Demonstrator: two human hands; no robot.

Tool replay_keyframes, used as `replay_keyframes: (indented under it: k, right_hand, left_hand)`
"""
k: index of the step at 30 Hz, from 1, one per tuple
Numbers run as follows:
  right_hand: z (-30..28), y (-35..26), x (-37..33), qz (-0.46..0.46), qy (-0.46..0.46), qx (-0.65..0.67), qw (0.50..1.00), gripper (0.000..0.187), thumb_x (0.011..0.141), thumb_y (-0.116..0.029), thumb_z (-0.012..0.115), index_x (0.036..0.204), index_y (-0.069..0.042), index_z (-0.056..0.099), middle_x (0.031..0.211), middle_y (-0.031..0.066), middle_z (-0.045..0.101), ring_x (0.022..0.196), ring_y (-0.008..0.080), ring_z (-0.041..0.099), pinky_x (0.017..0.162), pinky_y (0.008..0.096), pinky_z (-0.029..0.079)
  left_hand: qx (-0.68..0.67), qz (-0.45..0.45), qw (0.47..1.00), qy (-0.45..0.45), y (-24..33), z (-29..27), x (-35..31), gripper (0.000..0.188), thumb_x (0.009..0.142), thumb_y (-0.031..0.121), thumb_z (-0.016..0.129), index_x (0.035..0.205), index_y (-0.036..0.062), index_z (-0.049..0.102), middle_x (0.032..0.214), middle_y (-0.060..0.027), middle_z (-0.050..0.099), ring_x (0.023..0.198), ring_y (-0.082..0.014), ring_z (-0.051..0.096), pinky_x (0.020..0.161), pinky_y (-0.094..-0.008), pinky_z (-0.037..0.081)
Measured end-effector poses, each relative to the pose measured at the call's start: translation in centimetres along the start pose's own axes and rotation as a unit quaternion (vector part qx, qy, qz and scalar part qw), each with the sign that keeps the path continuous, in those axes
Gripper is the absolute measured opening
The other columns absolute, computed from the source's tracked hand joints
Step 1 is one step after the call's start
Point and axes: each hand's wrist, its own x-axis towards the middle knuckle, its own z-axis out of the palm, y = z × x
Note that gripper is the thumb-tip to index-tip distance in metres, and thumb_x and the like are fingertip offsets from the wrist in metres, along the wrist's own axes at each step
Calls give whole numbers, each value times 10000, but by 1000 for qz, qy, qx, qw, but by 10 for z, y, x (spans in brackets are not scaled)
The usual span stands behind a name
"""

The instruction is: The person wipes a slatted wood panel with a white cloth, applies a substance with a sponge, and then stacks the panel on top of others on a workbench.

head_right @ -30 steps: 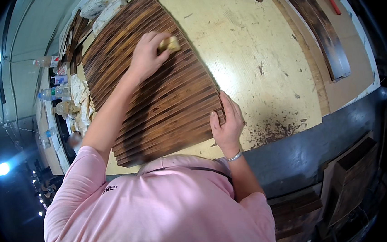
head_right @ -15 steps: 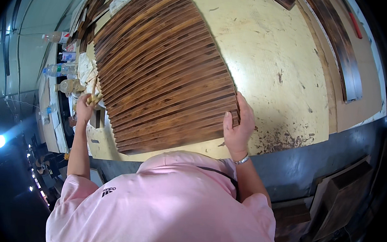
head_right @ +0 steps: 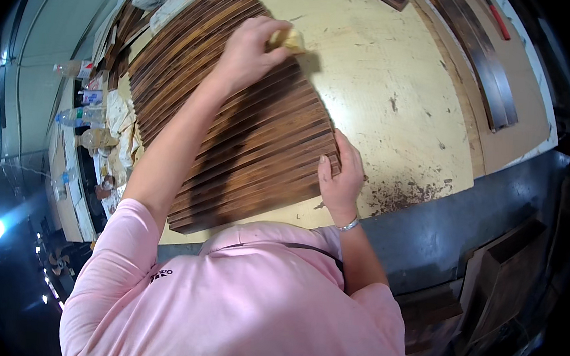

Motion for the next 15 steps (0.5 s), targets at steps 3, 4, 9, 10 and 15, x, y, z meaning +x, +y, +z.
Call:
replay_keyframes:
  k: [3, 4, 9, 10, 15]
  right_hand:
    - [1, 1, 0, -9, 3, 5, 1000, 547, 835, -38, 671, 1371, -18, 563, 1242, 199, 647, 1108, 365, 620, 971, 425, 497]
    - [0, 1, 0, -6, -1, 7, 1000, 551, 832, -43, 680, 1370, -13, 562, 1252, 200, 648, 1119, 367, 620, 978, 428, 498]
    - [-1, 2, 0, -10, 6, -5, 1000, 544, 839, -57, 672, 1370, -13, 561, 1246, 198, 648, 1113, 371, 619, 977, 430, 498]
    - [-1, 0, 1, -4, 1, -6, 1000, 542, 840, -61, 671, 1370, -13, 562, 1248, 198, 647, 1113, 371, 618, 978, 430, 497]
    - [-1, -4, 0, 30, -16, 2, 999, 526, 840, -60, 667, 1355, -17, 569, 1252, 185, 641, 1122, 351, 616, 988, 412, 493]
  left_hand:
    - [24, 6, 998, -64, 9, 19, 9, 376, 877, 189, 711, 1231, 69, 676, 1130, -121, 674, 1095, -297, 612, 979, -419, 506]
    - [40, 9, 997, -64, 4, 19, 2, 373, 868, 176, 709, 1225, 71, 675, 1132, -122, 673, 1083, -306, 615, 971, -424, 508]
    - [84, 20, 995, -40, -58, -23, -80, 387, 792, 133, 717, 1176, 100, 678, 1095, -127, 666, 1014, -317, 621, 895, -439, 496]
    - [79, -3, 996, -42, -71, -38, -105, 391, 782, 128, 716, 1169, 93, 675, 1097, -133, 663, 1020, -324, 620, 899, -441, 495]
    - [92, -190, 977, -33, -139, -110, -252, 411, 754, 86, 711, 1162, 60, 668, 1094, -163, 661, 1047, -367, 616, 940, -441, 488]
